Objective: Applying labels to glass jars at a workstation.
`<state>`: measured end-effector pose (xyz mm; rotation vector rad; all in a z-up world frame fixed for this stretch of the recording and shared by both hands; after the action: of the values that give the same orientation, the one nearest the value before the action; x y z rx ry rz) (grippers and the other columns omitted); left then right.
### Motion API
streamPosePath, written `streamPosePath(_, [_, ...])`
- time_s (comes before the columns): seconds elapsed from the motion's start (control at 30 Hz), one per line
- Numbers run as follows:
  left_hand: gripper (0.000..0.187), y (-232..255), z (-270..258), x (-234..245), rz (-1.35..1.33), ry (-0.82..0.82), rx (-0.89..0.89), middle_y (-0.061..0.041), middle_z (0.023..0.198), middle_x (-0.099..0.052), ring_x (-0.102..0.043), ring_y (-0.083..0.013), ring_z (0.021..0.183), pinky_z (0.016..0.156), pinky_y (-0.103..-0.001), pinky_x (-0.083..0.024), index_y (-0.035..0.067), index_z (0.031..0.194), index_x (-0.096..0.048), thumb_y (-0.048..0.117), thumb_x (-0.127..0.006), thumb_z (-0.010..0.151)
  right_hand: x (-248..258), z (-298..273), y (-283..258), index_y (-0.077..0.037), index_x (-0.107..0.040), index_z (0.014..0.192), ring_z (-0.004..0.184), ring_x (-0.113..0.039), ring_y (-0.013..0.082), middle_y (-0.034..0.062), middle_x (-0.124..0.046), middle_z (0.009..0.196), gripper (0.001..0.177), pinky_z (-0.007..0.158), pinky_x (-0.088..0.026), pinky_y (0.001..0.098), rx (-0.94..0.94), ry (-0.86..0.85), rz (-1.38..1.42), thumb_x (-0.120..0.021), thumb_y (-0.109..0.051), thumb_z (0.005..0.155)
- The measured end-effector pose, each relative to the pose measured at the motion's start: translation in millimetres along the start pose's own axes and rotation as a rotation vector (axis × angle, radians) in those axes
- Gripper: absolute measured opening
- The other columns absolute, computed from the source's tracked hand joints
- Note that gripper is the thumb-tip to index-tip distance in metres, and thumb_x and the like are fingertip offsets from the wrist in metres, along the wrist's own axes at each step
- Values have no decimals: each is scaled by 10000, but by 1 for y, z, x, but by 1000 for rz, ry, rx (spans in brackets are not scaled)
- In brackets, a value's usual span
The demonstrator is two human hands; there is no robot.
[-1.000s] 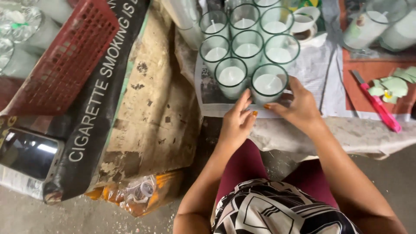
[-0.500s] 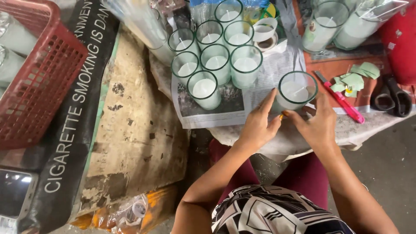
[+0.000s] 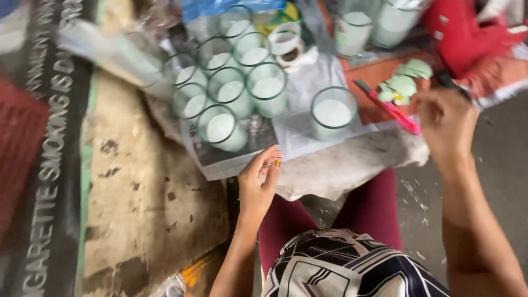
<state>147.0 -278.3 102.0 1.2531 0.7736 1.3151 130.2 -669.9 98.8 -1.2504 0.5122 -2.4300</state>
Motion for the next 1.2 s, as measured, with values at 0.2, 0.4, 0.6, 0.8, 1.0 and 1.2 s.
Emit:
streamPosePath(0.2, [370,21,9,-48,50,-131,-142,-134,1194,-739,-746,-243,1062,893,-341,-624,47,1334,-608,15,-552,970,4,34,22,46,-799,1064,950,-728,300,164,-782,1034,130,880,-578,422,206,-13,-180,-718,117,991])
streamPosePath(0.4, [376,26,4,-55,48,-139,-138,-129,1181,-740,-745,-238,1060,912,-340,-622,52,1340,-606,7,-549,970,-41,48,27,-68,-787,1032,868,-729,311,87,-750,845,183,541,-609,462,119,-242,-465,-798,-238,966])
streamPosePath(0.6, [379,20,0,-42,53,-121,-94,-137,1200,-738,-746,-244,1071,925,-340,-626,49,1332,-614,-2,-563,960,-35,50,42,-65,-758,928,734,-680,256,79,-733,841,199,616,-568,437,39,-269,-253,-611,25,1027])
streamPosePath(0.8, [365,34,8,-37,111,-97,-168,-124,1188,-741,-745,-232,1048,902,-333,-627,51,1317,-625,-1,-571,960,-14,59,28,39,-776,941,771,-741,274,150,-781,892,273,663,-605,375,158,-120,-168,-545,152,1032])
streamPosePath(1.0, [243,122,58,-53,249,-17,-532,-117,1250,-686,-712,-236,1088,953,-370,-602,39,1276,-650,50,-610,1037,49,83,-56,135,-722,1096,903,-668,313,204,-719,969,160,761,-538,402,295,-124,-33,-577,199,1109])
streamPosePath(1.2, [226,125,122,-122,258,-319,-390,-67,1257,-662,-644,-273,1128,928,-428,-521,75,998,-728,280,-656,934,67,85,-160,14,-679,1022,979,-668,311,117,-715,1007,109,841,-545,424,504,-303,-67,-613,52,1101])
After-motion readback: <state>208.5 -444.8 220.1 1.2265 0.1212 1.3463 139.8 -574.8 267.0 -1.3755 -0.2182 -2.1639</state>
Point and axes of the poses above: each hand's wrist, its own z-axis towards the middle knuckle, its own x-axis out of the back of the hand, y = z × x, the point moved 8 cm from there along z, towards the middle knuckle
